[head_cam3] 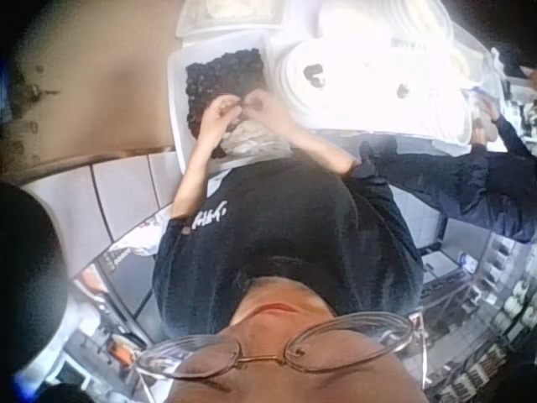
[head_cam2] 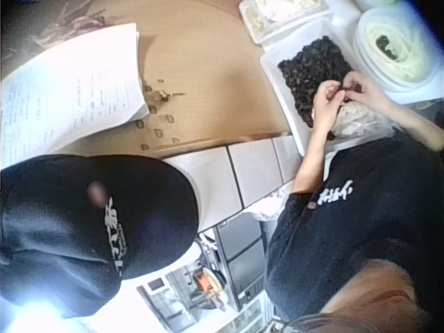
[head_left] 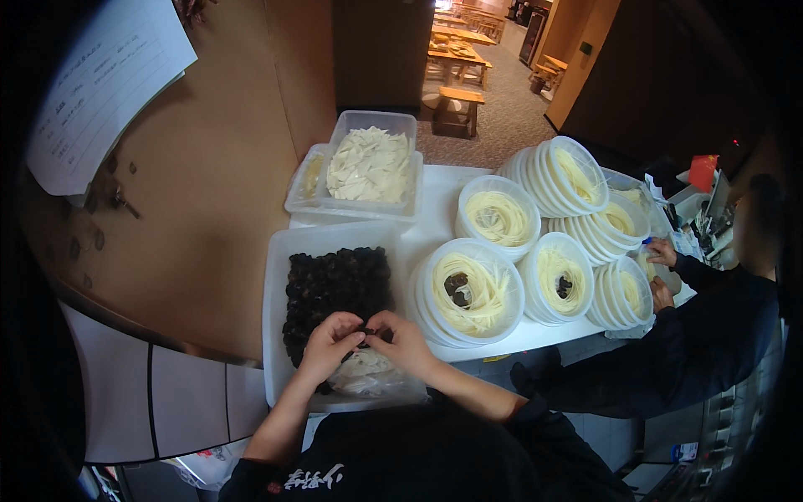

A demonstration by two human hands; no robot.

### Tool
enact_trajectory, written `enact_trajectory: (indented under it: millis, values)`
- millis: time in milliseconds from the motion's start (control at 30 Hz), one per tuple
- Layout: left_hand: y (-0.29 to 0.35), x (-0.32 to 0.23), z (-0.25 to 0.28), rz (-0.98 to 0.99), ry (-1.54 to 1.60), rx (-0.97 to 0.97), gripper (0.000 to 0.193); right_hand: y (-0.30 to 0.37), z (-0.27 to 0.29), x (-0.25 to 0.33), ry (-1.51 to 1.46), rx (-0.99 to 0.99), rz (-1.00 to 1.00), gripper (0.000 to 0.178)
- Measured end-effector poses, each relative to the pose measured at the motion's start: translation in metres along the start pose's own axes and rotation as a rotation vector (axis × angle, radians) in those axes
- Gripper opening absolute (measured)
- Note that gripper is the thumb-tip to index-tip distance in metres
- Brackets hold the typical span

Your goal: The person places dark ingredients and white slices into bowls containing noodles. They handle each bowl individually, adding ingredients by hand and arranging them on the table.

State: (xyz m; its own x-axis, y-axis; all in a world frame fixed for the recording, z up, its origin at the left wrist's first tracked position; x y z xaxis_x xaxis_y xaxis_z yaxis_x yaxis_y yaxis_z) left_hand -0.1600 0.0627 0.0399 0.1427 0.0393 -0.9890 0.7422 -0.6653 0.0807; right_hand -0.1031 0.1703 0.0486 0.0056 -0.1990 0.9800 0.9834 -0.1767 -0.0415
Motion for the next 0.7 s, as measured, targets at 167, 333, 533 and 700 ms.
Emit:
enact_trajectory:
  millis: [167,333,533,700]
  values:
    - [-0.001,0.003,0.002,0.019,0.051,0.015,0.009,0.001,0.001,0.025,0.083,-0.001,0.094,0.020]
    - [0.000,0.000,0.009,0.026,0.060,0.002,0.010,0.008,0.002,0.080,0.519,0.013,0.485,0.021]
    - [-0.003,-0.015,0.000,-0.036,0.195,-0.024,0.010,-0.002,0.024,0.102,0.568,0.064,0.441,0.016]
    - [-0.004,-0.026,-0.003,-0.096,0.129,-0.059,0.013,-0.012,0.016,0.067,-0.072,0.233,0.022,0.014]
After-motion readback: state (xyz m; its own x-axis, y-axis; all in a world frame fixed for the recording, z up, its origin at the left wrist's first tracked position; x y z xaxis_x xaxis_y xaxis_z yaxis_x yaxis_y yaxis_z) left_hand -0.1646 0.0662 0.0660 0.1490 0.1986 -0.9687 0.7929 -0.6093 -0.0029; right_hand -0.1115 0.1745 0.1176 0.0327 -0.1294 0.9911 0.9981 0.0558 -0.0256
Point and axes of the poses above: each hand's wrist, its own y-axis away from the middle knuckle, its own z-axis out of the back of the hand, x = y × z, the point moved 10 cm from there along -y, towards the middle knuckle, and after that the axes turned 1 degree about x, right-handed, at the moved point
